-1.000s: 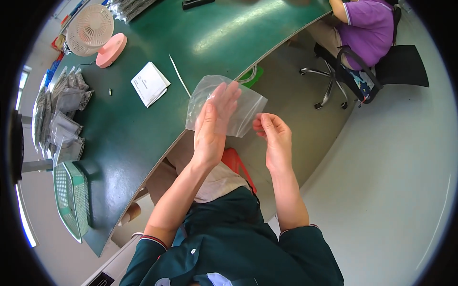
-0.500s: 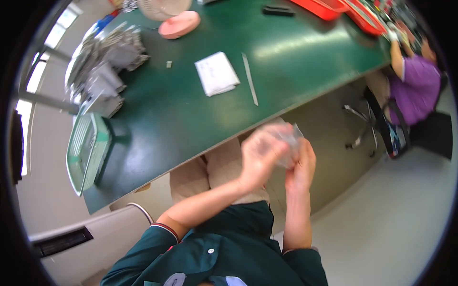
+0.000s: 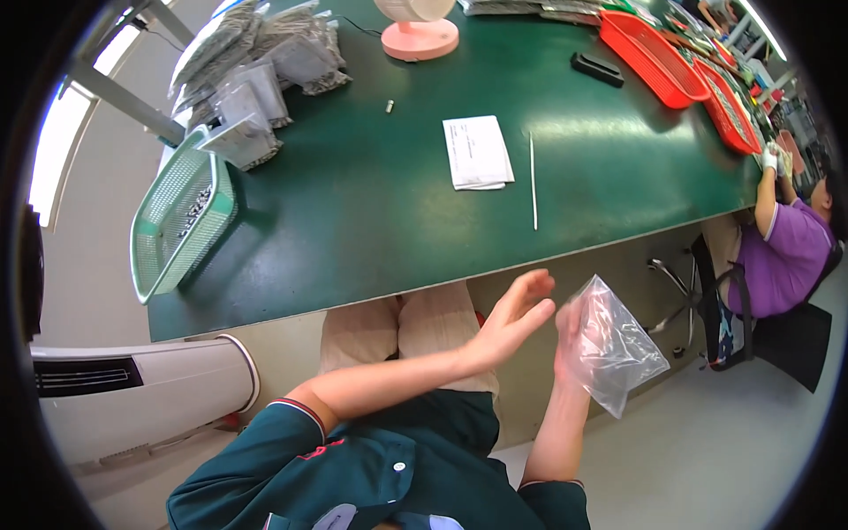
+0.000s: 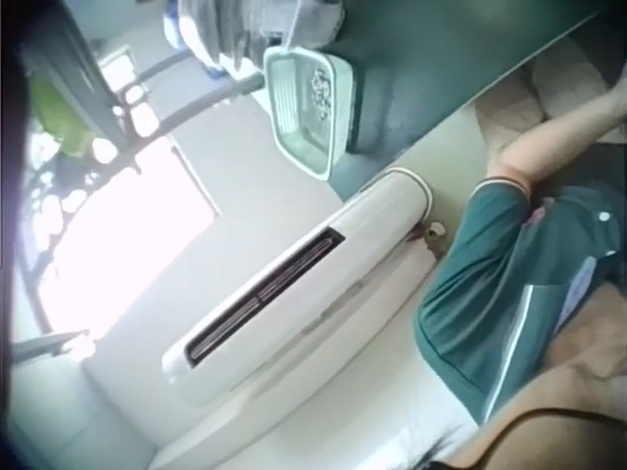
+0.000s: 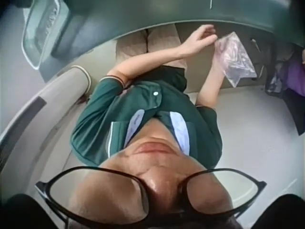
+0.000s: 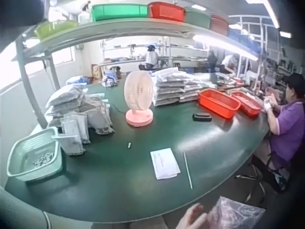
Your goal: The person is using a metal probe to inspect small metal components on a workbench and then placing them into a plastic bag.
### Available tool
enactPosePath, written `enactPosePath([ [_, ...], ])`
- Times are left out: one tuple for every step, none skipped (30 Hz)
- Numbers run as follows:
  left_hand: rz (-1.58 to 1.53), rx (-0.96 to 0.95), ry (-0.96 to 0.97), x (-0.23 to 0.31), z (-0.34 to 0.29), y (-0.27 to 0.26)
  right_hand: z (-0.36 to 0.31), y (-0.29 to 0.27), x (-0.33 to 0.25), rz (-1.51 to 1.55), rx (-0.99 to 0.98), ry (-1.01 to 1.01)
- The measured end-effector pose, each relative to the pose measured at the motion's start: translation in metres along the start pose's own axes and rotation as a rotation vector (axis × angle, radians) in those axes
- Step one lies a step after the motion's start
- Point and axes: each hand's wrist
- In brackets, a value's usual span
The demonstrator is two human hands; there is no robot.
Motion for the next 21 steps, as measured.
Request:
enactPosePath([
  [-0.151,-0.113,-0.241,0.000,0.003,-0.002,-0.002,0.005,0.000,-0.087,0.160,-0.049],
  [-0.299,-0.227,-0.477,0.001,0.005,-0.004,0.001,0.020,-0.006,-0.288,0.299,-0.049],
  [-0.418,-0.192,-0.426,0.000,0.001,0.001,0.006,0.007,-0.002,-0.445,0.277,-0.084],
  [-0.439,-0.185,-0.408,-0.005,0.002,0.000,0.001,0.014,-0.004,-0.428,0.317,-0.068],
  [-0.460,-0.181,-0.391,-0.011,0.003,-0.001,-0.004,0.021,-0.006,-0.410,0.359,-0.053],
  [-0.512,-0.156,-0.357,-0.017,0.005,-0.003,0.001,-0.008,-0.003,-1.017,0.183,-0.219],
  [-0.541,-0.114,-0.366,-0.010,0.007,-0.006,-0.001,0.018,-0.009,-0.528,0.265,0.022],
  [-0.554,-0.113,-0.366,-0.011,0.011,-0.013,0.002,0.023,-0.010,-0.361,0.272,0.126],
  [-0.653,-0.161,-0.357,-0.006,0.014,-0.014,0.006,0.006,0.003,-0.098,0.286,0.104],
  [-0.800,-0.147,-0.400,0.001,0.013,-0.018,0.011,0.031,-0.003,-0.011,0.541,0.323],
  [-0.920,-0.254,-0.473,0.011,0.014,-0.019,0.012,0.008,0.000,0.204,0.364,0.399],
  [-0.973,-0.327,-0.553,0.019,0.014,-0.017,0.012,-0.015,0.004,0.416,0.177,0.464],
  [-1.009,-0.378,-0.639,0.018,0.014,-0.022,0.011,-0.019,-0.002,0.410,-0.049,0.558],
  [-1.045,-0.431,-0.726,0.014,0.014,-0.025,0.009,-0.018,0.004,0.364,-0.017,0.499],
  [-0.879,-0.407,-0.697,0.006,0.014,-0.024,0.006,-0.019,0.013,0.316,0.013,0.442],
  [-0.885,-0.417,-0.709,0.006,0.013,-0.024,0.002,-0.029,0.016,0.365,-0.220,0.470],
  [-0.863,-0.484,-0.623,0.006,0.012,-0.026,-0.001,-0.014,0.008,0.060,0.023,0.395],
  [-0.840,-0.548,-0.535,0.006,0.012,-0.028,-0.003,0.002,0.000,-0.243,0.263,0.313],
  [-0.787,-0.488,-0.465,0.011,0.011,-0.024,-0.003,-0.001,-0.006,-0.371,0.253,0.138],
  [-0.775,-0.420,-0.446,0.017,0.011,-0.020,-0.005,-0.005,-0.017,-0.134,0.213,0.079],
  [-0.762,-0.351,-0.427,0.021,0.011,-0.016,-0.007,-0.007,-0.029,0.101,0.169,0.020],
])
Point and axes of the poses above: each hand's wrist, its own z-axis towards the middle knuckle, its own y-axis out of the palm, x = y × z, and after that the axes turned 3 degrees about y, right-handed
